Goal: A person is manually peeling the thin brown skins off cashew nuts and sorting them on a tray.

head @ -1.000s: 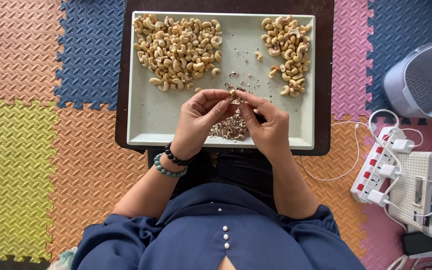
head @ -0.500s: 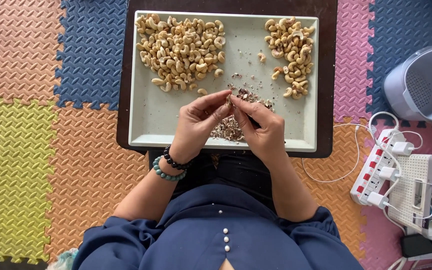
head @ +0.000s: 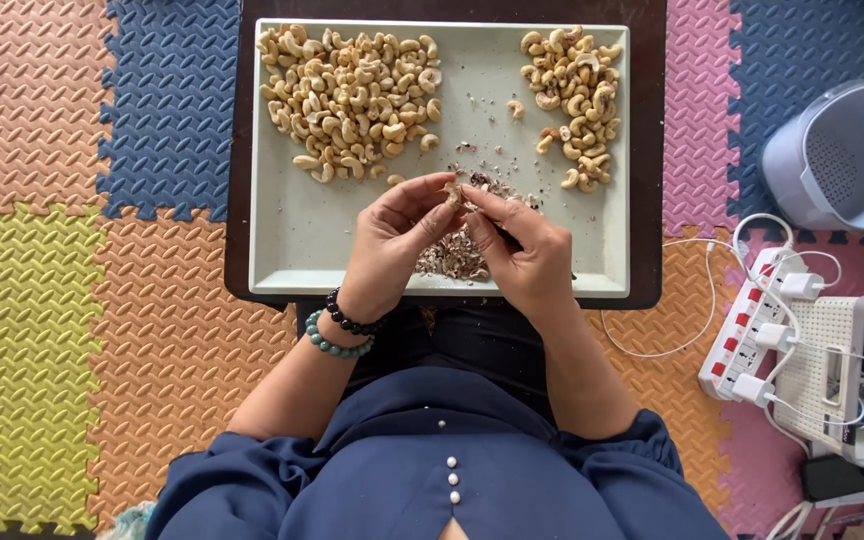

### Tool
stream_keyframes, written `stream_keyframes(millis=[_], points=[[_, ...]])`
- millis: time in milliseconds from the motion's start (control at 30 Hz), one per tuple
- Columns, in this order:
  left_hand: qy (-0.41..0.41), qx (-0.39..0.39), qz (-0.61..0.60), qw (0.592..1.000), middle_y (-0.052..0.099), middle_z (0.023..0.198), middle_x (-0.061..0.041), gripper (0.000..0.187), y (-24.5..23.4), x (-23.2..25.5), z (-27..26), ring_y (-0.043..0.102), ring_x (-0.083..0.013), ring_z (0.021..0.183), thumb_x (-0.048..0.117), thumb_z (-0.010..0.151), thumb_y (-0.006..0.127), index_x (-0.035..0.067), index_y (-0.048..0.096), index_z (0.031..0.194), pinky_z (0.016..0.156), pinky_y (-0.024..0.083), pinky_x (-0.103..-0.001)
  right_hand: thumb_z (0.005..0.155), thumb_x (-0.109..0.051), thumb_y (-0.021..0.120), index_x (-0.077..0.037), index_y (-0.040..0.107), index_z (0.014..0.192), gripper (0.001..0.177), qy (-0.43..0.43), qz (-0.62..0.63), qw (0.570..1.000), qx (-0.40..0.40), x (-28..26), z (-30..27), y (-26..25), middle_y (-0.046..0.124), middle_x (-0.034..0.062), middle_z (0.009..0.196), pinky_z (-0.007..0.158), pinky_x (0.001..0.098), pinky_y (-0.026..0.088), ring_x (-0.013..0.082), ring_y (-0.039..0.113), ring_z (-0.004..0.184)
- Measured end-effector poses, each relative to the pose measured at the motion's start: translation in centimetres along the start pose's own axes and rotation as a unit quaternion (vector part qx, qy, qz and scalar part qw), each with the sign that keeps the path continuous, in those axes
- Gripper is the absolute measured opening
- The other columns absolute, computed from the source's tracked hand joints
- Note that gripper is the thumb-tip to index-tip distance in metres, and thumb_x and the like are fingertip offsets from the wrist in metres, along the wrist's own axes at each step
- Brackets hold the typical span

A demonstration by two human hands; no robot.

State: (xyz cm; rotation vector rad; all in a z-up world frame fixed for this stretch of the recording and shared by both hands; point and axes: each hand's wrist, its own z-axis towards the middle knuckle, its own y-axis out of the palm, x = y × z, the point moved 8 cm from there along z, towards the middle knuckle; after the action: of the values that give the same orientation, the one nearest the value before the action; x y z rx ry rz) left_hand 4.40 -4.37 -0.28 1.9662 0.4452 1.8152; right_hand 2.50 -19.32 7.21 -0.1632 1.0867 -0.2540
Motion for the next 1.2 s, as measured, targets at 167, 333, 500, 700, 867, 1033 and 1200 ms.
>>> stream_keyframes(millis=[167,333,500,700,867,1033,1200], points=[[0.011,0.003,0.004,1.0,0.075,0.111,-0.021,0.034,-0.2,-0.2,-0.4,0.073,-0.0205,0.101,0.003,0.097,0.071,-0.006,0.063,0.129,0.094,0.062,-0.04,0.096,-0.001,0.074,-0.005,0.079,0.112,0.017,-0.032,-0.038,0.999,0.006,-0.5,-0.4,0.3,0.078,0.0169,0.095,0.064,0.0322,0.058,0.0278,0.077,0.084],[0.007,-0.007,0.01,1.0,0.075,0.109,-0.023,0.035,-0.1,-0.6,-0.9,0.074,-0.0228,0.099,0.001,0.096,0.072,-0.008,0.063,0.128,0.092,0.062,-0.041,0.097,-0.003,0.075,-0.009,0.081,0.108,0.015,-0.063,-0.092,0.993,0.023,-1.2,-0.7,0.0,0.079,0.0112,0.093,0.056,0.0264,0.053,0.0174,0.071,0.066],[0.014,0.002,-0.006,1.0,0.074,0.111,-0.022,0.036,-0.2,-0.4,-1.0,0.074,-0.0221,0.1,0.003,0.096,0.072,-0.007,0.062,0.13,0.093,0.063,-0.039,0.097,-0.003,0.073,-0.009,0.079,0.113,0.018,-0.023,-0.023,0.999,0.012,-1.4,-1.0,-0.1,0.079,0.0147,0.092,0.055,0.0256,0.051,0.0129,0.071,0.073],[0.015,0.008,-0.001,1.0,0.074,0.112,-0.021,0.036,0.2,0.3,-0.9,0.075,-0.0201,0.099,0.004,0.096,0.072,-0.006,0.062,0.129,0.091,0.063,-0.037,0.095,-0.004,0.075,-0.011,0.081,0.108,0.016,-0.053,-0.07,0.996,0.015,-1.3,-1.0,0.3,0.08,0.0094,0.095,0.049,0.0249,0.048,0.0149,0.068,0.059],[0.002,-0.002,-0.003,1.0,0.073,0.113,-0.024,0.035,-0.8,-1.1,-0.6,0.074,-0.0255,0.102,0.001,0.096,0.071,-0.007,0.063,0.129,0.093,0.063,-0.043,0.096,-0.003,0.075,-0.011,0.081,0.106,0.014,-0.055,-0.089,0.994,0.021,-0.5,-0.7,0.1,0.079,0.0096,0.091,0.047,0.0256,0.048,0.015,0.065,0.056],[-0.008,-0.014,-0.006,1.0,0.072,0.118,-0.023,0.033,-0.5,-0.7,-0.9,0.073,-0.0231,0.104,0.001,0.099,0.067,-0.006,0.063,0.131,0.096,0.062,-0.043,0.098,-0.007,0.074,-0.012,0.08,0.112,0.017,-0.039,-0.07,0.997,0.009,-0.4,-0.6,-0.1,0.078,0.0105,0.09,0.048,0.0267,0.047,0.0125,0.06,0.054],[-0.008,-0.023,0.003,1.0,0.072,0.117,-0.024,0.031,-0.3,-0.5,-1.0,0.072,-0.0238,0.103,0.0,0.1,0.065,-0.007,0.064,0.13,0.097,0.061,-0.047,0.095,-0.002,0.075,-0.008,0.081,0.106,0.014,-0.077,-0.084,0.993,0.006,-1.2,-0.5,0.1,0.079,0.0114,0.09,0.05,0.0277,0.05,0.0205,0.07,0.06]])
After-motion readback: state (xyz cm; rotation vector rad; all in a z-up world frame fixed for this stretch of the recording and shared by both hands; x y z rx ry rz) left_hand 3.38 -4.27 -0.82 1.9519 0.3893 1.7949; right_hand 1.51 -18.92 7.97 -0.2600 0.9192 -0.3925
